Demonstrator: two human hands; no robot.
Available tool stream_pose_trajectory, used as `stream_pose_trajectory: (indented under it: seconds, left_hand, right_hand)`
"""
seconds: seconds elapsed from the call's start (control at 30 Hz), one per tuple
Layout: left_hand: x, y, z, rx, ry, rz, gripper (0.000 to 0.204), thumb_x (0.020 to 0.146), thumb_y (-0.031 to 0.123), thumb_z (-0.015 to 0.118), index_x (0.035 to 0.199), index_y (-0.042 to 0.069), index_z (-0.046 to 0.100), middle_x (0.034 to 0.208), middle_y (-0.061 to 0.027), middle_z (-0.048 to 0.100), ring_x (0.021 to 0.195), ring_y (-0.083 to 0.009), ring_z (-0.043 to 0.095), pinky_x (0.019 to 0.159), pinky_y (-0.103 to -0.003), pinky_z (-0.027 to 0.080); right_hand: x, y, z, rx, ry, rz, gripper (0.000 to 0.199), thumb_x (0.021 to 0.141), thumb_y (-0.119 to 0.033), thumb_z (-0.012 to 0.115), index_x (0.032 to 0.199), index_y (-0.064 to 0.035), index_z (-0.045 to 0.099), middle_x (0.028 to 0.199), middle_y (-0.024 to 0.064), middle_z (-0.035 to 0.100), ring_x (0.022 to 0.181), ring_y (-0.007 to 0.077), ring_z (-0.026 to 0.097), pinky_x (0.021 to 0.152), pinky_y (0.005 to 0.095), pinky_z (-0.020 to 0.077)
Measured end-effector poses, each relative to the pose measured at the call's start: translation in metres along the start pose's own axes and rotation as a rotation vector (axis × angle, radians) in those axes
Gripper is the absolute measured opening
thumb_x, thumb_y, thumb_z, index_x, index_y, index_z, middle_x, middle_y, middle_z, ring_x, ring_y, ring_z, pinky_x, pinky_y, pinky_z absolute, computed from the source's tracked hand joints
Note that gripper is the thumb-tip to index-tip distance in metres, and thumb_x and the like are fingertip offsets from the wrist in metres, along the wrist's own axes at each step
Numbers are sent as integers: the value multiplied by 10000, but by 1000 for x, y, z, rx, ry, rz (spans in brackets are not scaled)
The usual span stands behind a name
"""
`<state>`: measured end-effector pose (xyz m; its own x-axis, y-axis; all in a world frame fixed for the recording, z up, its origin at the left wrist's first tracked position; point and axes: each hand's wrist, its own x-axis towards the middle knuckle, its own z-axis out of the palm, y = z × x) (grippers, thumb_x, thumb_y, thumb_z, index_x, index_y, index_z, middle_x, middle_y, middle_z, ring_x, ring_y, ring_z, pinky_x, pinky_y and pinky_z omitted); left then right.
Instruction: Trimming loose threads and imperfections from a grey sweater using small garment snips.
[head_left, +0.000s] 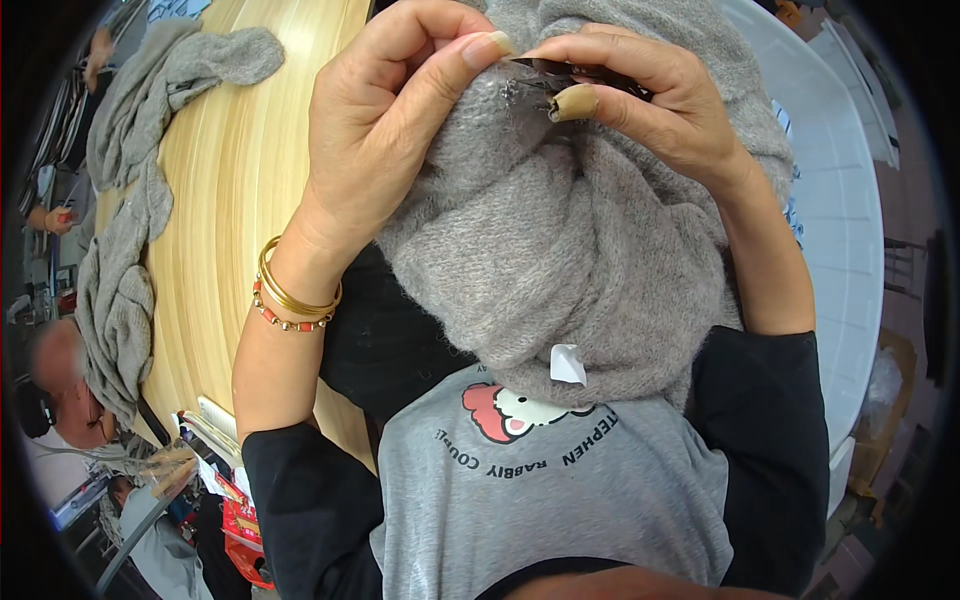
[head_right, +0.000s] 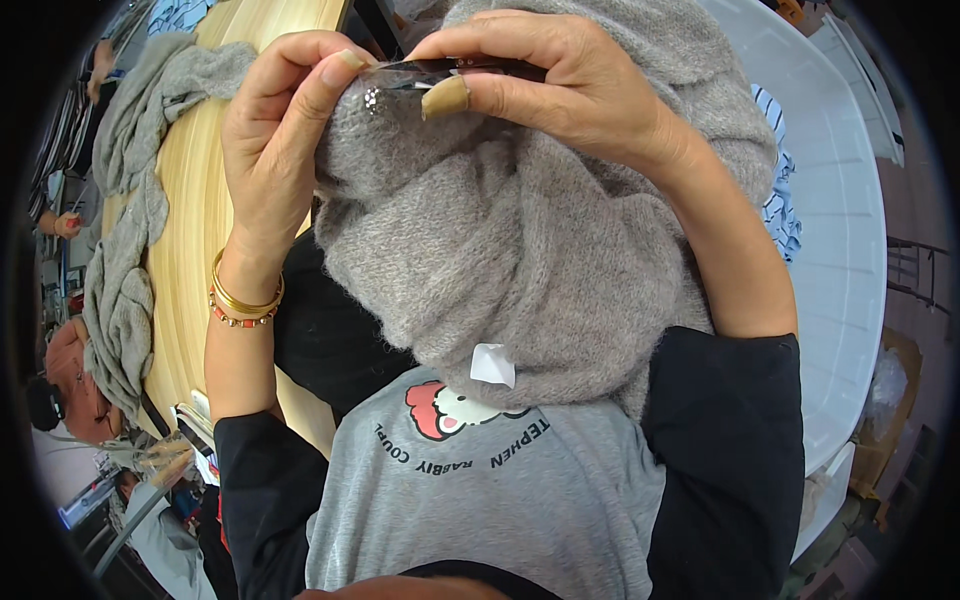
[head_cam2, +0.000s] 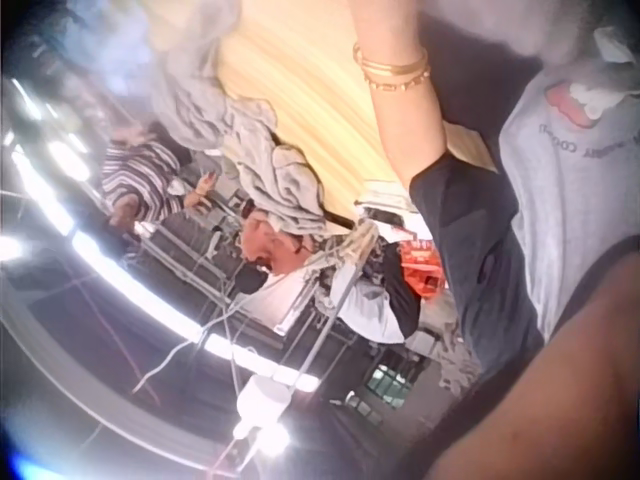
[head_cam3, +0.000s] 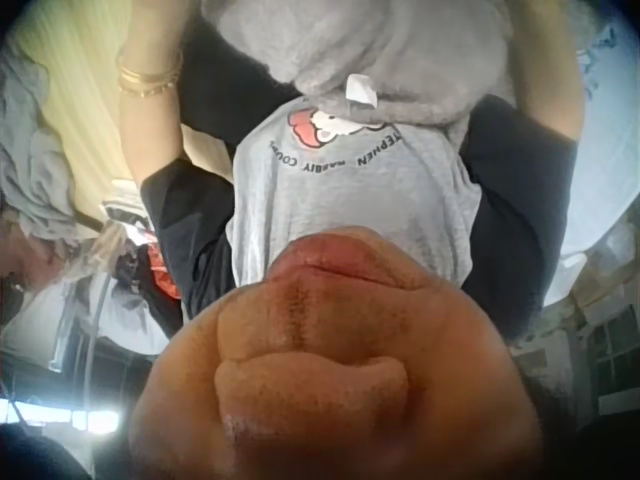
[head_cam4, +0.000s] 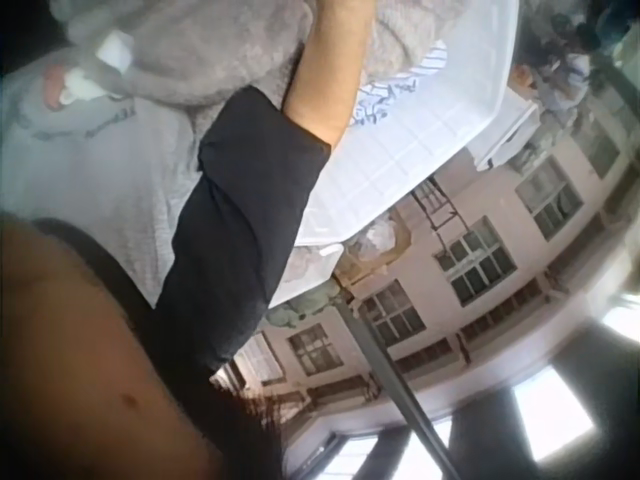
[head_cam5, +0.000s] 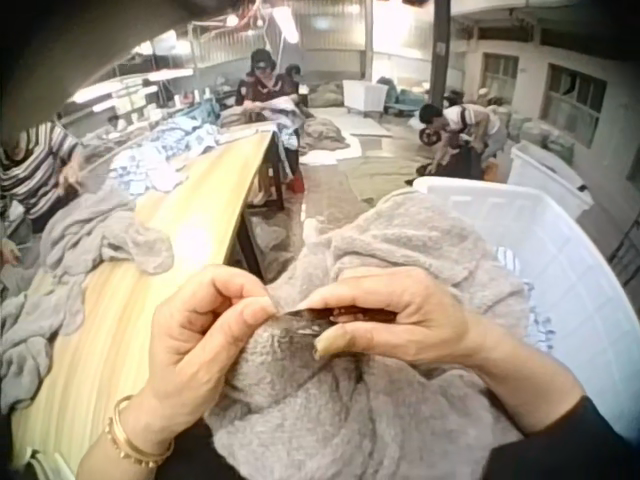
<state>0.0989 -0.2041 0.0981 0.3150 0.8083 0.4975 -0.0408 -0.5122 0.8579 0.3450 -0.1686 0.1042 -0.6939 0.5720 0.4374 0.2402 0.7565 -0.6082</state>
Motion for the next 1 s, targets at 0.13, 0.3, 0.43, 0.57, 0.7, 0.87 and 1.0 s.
stream_pose_trajectory:
  seconds: [0.13,0.3,0.43,0.57,0.7,0.87,1.0]
  left_hand:
    - [0,-1,-1,32,6,20,136,959,95,551,1026,-10,605,962,-47,644,882,-83,594,815,-205,461]
    - [1,-1,-1,32,12,26,134,956,97,557,1010,-12,613,960,-51,650,881,-87,597,812,-203,461]
    - [1,-2,1,16,2,3,134,953,99,563,1006,-12,617,957,-49,651,880,-84,598,807,-201,463]
    - [-1,0,3,30,-4,-30,135,951,99,568,1007,-13,618,953,-44,652,872,-76,597,798,-195,463]
    - [0,-2,1,-24,-9,-33,134,949,99,571,1008,-12,618,950,-42,651,866,-74,595,794,-192,462]
    - [-2,-3,1,-4,-14,-38,130,946,96,574,1009,-9,619,947,-39,652,861,-72,596,794,-190,459]
    - [-3,-3,0,43,-40,-47,128,946,95,575,1004,-9,619,941,-37,655,864,-71,596,795,-187,457]
  right_hand:
    - [-2,10,9,55,80,-88,325,852,-233,667,1121,-52,669,1008,68,675,857,117,620,732,235,498]
    - [0,5,9,203,40,-67,320,864,-223,654,1122,-34,664,987,86,676,818,130,633,688,227,507]
    - [0,4,8,146,12,-49,322,857,-207,664,1119,-22,661,960,80,670,807,130,629,683,222,502]
    - [-1,3,13,179,71,-81,320,848,-186,679,1119,-15,660,929,66,657,783,120,610,663,216,483]
    - [3,-3,7,104,-47,-112,307,860,-177,668,1128,-27,660,926,73,654,790,126,608,679,226,482]
    - [4,-24,4,340,24,-20,256,826,-33,700,1069,43,664,847,110,653,724,148,592,642,261,457]
    - [0,-2,4,89,-107,-103,292,871,-165,654,1132,-35,662,924,76,650,805,140,610,693,239,487]
